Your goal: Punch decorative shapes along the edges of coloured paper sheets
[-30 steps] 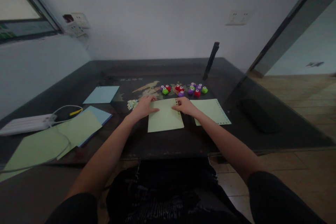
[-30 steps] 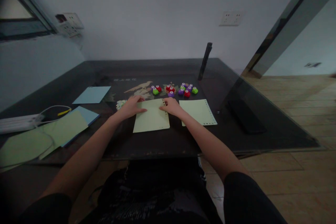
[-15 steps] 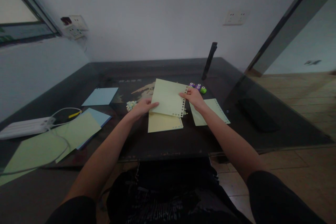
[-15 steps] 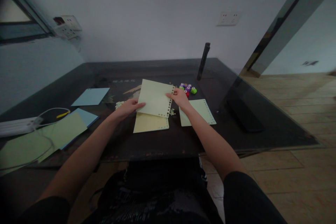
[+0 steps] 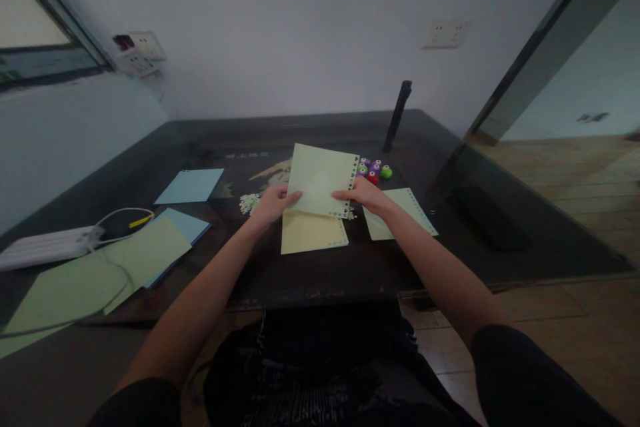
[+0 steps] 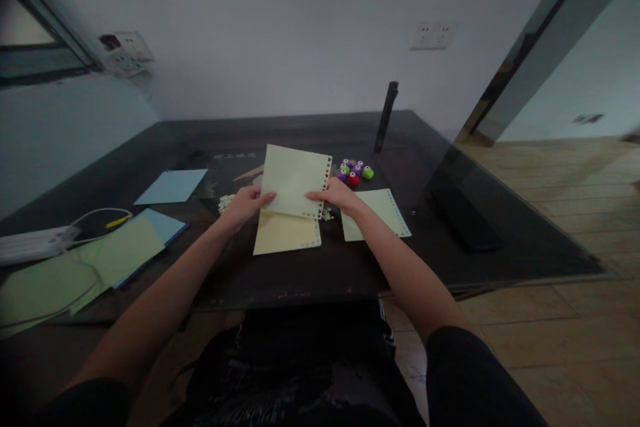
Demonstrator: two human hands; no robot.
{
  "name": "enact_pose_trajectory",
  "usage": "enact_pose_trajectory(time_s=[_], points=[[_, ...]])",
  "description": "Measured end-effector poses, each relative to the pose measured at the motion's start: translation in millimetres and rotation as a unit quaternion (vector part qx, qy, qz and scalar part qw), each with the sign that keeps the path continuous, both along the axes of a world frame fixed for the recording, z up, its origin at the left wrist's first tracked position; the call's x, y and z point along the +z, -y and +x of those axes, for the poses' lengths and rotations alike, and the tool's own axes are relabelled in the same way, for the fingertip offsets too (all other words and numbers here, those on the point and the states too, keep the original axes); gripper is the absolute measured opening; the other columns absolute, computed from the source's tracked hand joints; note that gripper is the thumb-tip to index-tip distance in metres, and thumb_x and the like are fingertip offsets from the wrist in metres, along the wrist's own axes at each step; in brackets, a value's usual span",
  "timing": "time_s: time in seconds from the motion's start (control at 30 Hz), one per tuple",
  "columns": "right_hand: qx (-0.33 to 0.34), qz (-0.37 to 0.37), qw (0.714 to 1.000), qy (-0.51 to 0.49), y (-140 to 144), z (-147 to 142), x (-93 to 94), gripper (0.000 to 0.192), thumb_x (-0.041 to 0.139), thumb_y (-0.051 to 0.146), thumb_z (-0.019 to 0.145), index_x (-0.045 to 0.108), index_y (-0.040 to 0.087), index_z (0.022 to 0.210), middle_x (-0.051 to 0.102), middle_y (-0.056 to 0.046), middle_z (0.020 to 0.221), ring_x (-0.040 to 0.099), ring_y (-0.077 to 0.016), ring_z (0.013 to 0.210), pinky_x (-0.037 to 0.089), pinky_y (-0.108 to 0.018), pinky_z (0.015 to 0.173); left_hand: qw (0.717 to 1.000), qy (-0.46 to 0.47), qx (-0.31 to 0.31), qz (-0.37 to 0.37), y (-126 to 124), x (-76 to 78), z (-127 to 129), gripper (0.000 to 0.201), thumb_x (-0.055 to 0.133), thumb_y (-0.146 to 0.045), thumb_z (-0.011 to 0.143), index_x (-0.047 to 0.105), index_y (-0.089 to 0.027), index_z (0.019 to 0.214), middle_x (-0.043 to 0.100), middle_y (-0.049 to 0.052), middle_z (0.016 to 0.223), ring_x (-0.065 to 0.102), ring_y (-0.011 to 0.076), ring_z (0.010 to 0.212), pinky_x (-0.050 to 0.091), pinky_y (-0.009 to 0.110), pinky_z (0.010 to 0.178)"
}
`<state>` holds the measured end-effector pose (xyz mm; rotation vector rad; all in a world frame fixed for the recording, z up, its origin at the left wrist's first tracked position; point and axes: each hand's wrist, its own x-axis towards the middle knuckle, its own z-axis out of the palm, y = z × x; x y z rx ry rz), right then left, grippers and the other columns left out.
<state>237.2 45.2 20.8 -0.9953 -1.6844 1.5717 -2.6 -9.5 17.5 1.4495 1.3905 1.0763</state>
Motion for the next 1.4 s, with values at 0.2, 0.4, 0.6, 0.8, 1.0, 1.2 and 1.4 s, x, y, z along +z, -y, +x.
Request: enact_pose_trajectory(time_s=[0.2, 0.4, 0.6, 0.8, 1.0, 1.2, 1.4], points=[[-0.063, 0.047, 0.996, 0.033, -8, 8, 4.8, 0.023, 0.073, 0.021, 0.067, 0.067, 0.010, 0.087, 0.071, -0.012, 0.091, 0.065, -0.0217, 0.080, 0.054, -0.034, 0.069, 0.998, -0.040, 0.000, 0.053, -3, -4.7, 1, 0.038, 0.058, -0.050, 0.079, 0.067, -0.015, 0.090, 0.071, 0.006, 0.084, 0.065, 0.0194, 0.075, 0.050, 0.030, 0.067], [-0.271, 0.012, 0.953, -0.134, -22, 38, 16.4, 0.026, 0.075, 0.023, 0.061, 0.066, 0.015, 0.084, 0.072, -0.007, 0.085, 0.064, -0.0174, 0.068, 0.052, -0.028, 0.056, 0.986, -0.118, -0.042, 0.106, -3, -12.2, 10, 0.027, 0.050, -0.038, 0.085, 0.065, -0.016, 0.091, 0.071, 0.006, 0.083, 0.064, 0.0170, 0.072, 0.051, 0.032, 0.072], [-0.317, -0.009, 0.928, -0.195, -16, 61, 15.9, 0.026, 0.078, 0.018, 0.053, 0.067, 0.016, 0.076, 0.072, -0.005, 0.078, 0.063, -0.0162, 0.063, 0.053, -0.027, 0.053, 0.959, -0.230, -0.094, 0.137, -12, -8.3, 38, 0.019, 0.050, -0.027, 0.085, 0.067, -0.020, 0.090, 0.071, 0.005, 0.092, 0.065, 0.0192, 0.085, 0.050, 0.032, 0.078], [-0.338, -0.002, 0.914, -0.225, -10, 65, 4.0, 0.031, 0.079, 0.017, 0.052, 0.068, 0.015, 0.081, 0.073, -0.007, 0.085, 0.065, -0.0176, 0.068, 0.055, -0.030, 0.059, 0.930, -0.326, -0.038, 0.165, -63, -15.7, 74, 0.023, 0.056, -0.025, 0.082, 0.064, -0.015, 0.101, 0.067, 0.010, 0.104, 0.061, 0.0226, 0.094, 0.046, 0.034, 0.084], [-0.363, -0.001, 0.909, -0.205, -13, 65, -0.2, 0.032, 0.080, 0.022, 0.051, 0.066, 0.015, 0.079, 0.072, -0.006, 0.079, 0.063, -0.0163, 0.062, 0.049, -0.026, 0.050, 0.897, -0.419, 0.042, 0.136, -86, -18.9, 101, 0.037, 0.064, -0.043, 0.076, 0.064, -0.014, 0.098, 0.064, 0.015, 0.106, 0.055, 0.0292, 0.105, 0.041, 0.039, 0.087], [-0.344, -0.004, 0.920, -0.187, -10, 57, 0.4, 0.029, 0.079, 0.028, 0.050, 0.061, 0.015, 0.069, 0.067, -0.003, 0.067, 0.049, -0.0103, 0.046, 0.031, -0.023, 0.037, 0.894, -0.425, 0.051, 0.129, -90, -21.6, 104, 0.031, 0.063, -0.040, 0.078, 0.065, -0.015, 0.096, 0.064, 0.015, 0.106, 0.057, 0.0299, 0.101, 0.043, 0.041, 0.083], [-0.328, -0.026, 0.925, -0.188, -4, 49, 1.3, 0.033, 0.079, 0.025, 0.047, 0.063, 0.015, 0.074, 0.067, -0.003, 0.070, 0.050, -0.0100, 0.049, 0.032, -0.022, 0.039, 0.968, -0.208, 0.003, 0.143, -72, -18.0, 94, 0.022, 0.064, -0.028, 0.077, 0.062, -0.016, 0.096, 0.068, 0.009, 0.091, 0.062, 0.0210, 0.082, 0.047, 0.034, 0.076]])
